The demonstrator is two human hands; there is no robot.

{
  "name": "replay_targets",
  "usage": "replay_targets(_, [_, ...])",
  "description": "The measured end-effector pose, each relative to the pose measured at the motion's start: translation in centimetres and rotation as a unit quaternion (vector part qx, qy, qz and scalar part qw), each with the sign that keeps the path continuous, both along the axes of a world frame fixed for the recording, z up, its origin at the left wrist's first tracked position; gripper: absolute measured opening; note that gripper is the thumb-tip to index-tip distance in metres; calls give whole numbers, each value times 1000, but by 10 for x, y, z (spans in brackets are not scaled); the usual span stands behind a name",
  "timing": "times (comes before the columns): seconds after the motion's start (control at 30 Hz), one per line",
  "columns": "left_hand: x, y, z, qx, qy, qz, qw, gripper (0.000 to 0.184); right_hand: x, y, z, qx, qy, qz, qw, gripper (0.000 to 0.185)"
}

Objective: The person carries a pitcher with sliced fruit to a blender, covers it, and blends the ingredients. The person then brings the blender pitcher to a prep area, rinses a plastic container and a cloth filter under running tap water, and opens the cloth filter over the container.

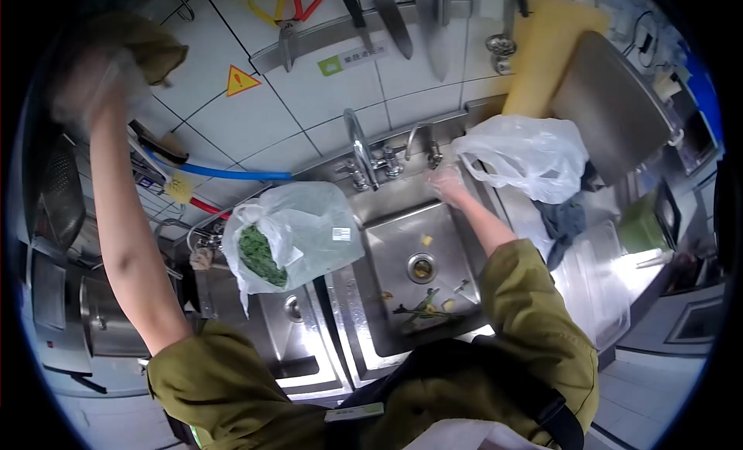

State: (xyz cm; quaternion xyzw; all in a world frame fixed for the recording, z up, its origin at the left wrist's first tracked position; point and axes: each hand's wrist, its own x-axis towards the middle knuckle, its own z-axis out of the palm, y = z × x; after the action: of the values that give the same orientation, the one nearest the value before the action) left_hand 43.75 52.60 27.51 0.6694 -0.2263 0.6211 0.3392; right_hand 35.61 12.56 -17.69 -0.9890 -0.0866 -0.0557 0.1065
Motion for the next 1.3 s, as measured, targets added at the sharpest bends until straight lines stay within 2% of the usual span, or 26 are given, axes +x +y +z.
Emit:
replay_targets(0.03, [-10, -1, -8, 12, -4, -2, 1000, 30, 16, -6, -26, 34, -89, -8, 995, 28])
replay_targets(0.1, [-39, -6, -27, 49, -12, -8, 999, 30, 19, 5, 13, 159, 32, -154, 975, 23])
replay_targets(0.2, [-97, -23, -68, 136, 6, -17, 991, 31, 31, -3, -41, 219, -88, -183, 954, 20])
replay_targets(0.3, [-153, -54, -132, 249, 76, -57, 964, 32, 39, -12, -45, 38, -42, -93, 994, 23])
replay_targets(0.37, [-181, -77, -180, 310, 135, -95, 936, 32, 45, -15, -68, 90, -69, -115, 987, 22])
replay_targets(0.43, [-197, -108, -232, 348, 221, -131, 902, 33, 17, -2, -1, 16, -53, -122, 991, 13])
replay_targets(0.47, [-197, -124, -256, 341, 284, -141, 885, 33, 18, -1, -4, 33, -45, -132, 990, 13])
replay_targets(0.5, [-194, -145, -273, 305, 398, -143, 853, 33, 24, -1, -6, 51, -38, -141, 988, 13])
replay_targets(0.53, [-190, -184, -260, 157, 695, -106, 694, 32, 28, -2, -10, 70, -32, -148, 986, 13])
replay_targets(0.57, [-173, -189, -293, 113, 695, -124, 699, 26, 24, -3, -8, 82, -22, -144, 986, 13])
replay_targets(0.6, [-160, -188, -347, 68, 696, -140, 701, 23, 19, -4, -1, 94, -11, -140, 986, 14])
replay_targets(0.63, [-148, -186, -402, -9, 708, -142, 692, 27, 18, -6, 0, 107, -2, -137, 985, 14])
replay_targets(0.67, [-141, -187, -436, -86, 713, -144, 680, 31, 21, -11, -15, 71, -6, -136, 988, 16])
replay_targets(0.7, [-138, -196, -434, -219, 763, -207, 571, 33, 10, -13, -20, 14, -23, -92, 995, 15])
replay_targets(0.77, [-130, -211, -429, -456, 779, -309, 300, 35, -15, -21, -28, -99, -60, -3, 993, 16])
replay_targets(0.83, [-116, -214, -449, -486, 773, -286, 290, 34, -30, -29, -99, 16, -147, 56, 987, 22])
replay_targets(0.9, [-105, -211, -474, -507, 765, -290, 272, 31, -71, -9, -94, 45, -261, 102, 959, 24])
replay_targets(0.93, [-99, -209, -487, -514, 759, -306, 259, 29, -84, 7, -88, 355, 59, -59, 931, 26])
replay_targets(0.97, [-95, -208, -494, -520, 752, -322, 245, 28, -88, 23, -82, 586, 364, -206, 694, 29])
replay_targets(1.03, [-97, -204, -484, -492, 743, -362, 274, 24, -86, 42, -62, 394, 193, -252, 863, 35])
replay_targets(1.07, [-94, -202, -480, -477, 736, -382, 289, 23, -80, 45, -50, 282, 97, -265, 917, 38])
replay_targets(1.13, [-85, -195, -493, -468, 746, -384, 277, 21, -57, 36, -21, 318, -77, -278, 903, 47])
replay_targets(1.17, [-83, -192, -498, -464, 751, -384, 271, 21, -38, 35, -19, 326, -112, -298, 890, 45])
replay_targets(1.23, [-88, -200, -485, -497, 736, -404, 221, 20, -10, 29, -5, 278, -127, -294, 906, 41])
replay_targets(1.27, [-90, -204, -480, -512, 726, -414, 197, 20, 1, 23, 10, 220, -107, -269, 932, 39])
replay_targets(1.3, [-89, -205, -481, -514, 725, -415, 194, 20, 11, 20, 17, 162, -86, -241, 953, 38])
